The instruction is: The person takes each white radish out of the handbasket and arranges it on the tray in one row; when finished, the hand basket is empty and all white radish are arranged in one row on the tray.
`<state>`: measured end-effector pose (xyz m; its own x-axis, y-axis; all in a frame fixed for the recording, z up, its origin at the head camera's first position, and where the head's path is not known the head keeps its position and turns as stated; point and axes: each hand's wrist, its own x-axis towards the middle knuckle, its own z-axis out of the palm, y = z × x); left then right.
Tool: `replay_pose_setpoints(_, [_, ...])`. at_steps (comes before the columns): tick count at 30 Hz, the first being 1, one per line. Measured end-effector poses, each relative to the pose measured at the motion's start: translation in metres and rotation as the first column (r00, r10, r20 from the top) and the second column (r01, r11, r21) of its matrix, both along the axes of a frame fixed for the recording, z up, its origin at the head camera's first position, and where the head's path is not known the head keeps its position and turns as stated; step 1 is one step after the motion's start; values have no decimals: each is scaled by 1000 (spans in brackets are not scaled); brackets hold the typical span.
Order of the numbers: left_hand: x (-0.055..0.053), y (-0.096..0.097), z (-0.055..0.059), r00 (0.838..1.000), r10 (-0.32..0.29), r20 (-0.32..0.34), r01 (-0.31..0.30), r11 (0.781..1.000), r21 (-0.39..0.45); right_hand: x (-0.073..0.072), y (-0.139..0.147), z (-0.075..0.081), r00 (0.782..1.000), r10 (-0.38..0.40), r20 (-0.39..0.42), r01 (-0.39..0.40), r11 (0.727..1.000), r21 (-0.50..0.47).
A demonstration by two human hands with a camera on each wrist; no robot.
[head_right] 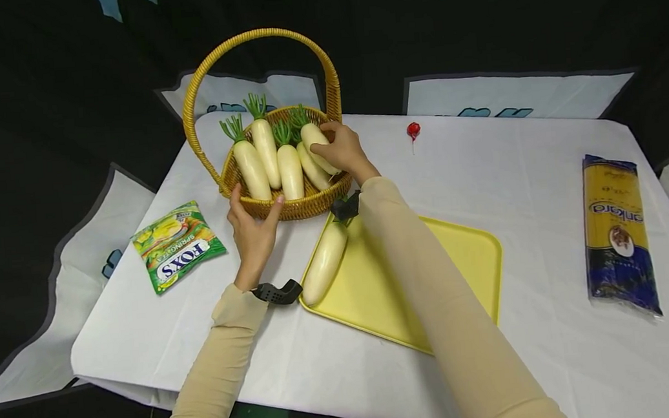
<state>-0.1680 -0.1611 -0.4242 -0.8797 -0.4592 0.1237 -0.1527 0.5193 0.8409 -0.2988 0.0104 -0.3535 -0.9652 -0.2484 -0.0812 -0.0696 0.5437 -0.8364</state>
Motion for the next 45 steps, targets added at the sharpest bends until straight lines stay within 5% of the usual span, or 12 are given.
replay_pose_setpoints(13, [2,2,-6,1000,-3,-2,3,1000,-3,3,13,6,977,-43,210,97,962,-254])
replay_pose_setpoints(16, [2,3,-6,1000,-7,2,7,1000,-1,7,19,9,960,-34,280,141,917,-372])
replay_pose_setpoints(26, [-2,6,-4,1000,3,1,-3,1000,-5,46,56,31,865,201,460,220,672,-707])
replay_pose_setpoints(31, [-2,5,-5,1000,3,-1,-3,1000,-9,82,81,35,832,324,450,172,622,-764])
replay_pose_setpoints(35, [-2,2,-3,1000,4,-14,-4,1000,-20,111,94,27,832,353,428,154,594,-790])
replay_pose_setpoints(38, [-3,0,-2,1000,4,-19,-4,1000,-19,131,100,15,855,289,430,174,621,-764])
replay_pose_setpoints(41, [-4,0,-2,1000,3,-18,-3,1000,-16,151,104,1,884,152,442,218,702,-678])
replay_pose_setpoints(45, [-3,0,-2,1000,7,-3,-7,1000,-14,176,105,-19,889,-7,459,291,781,-552])
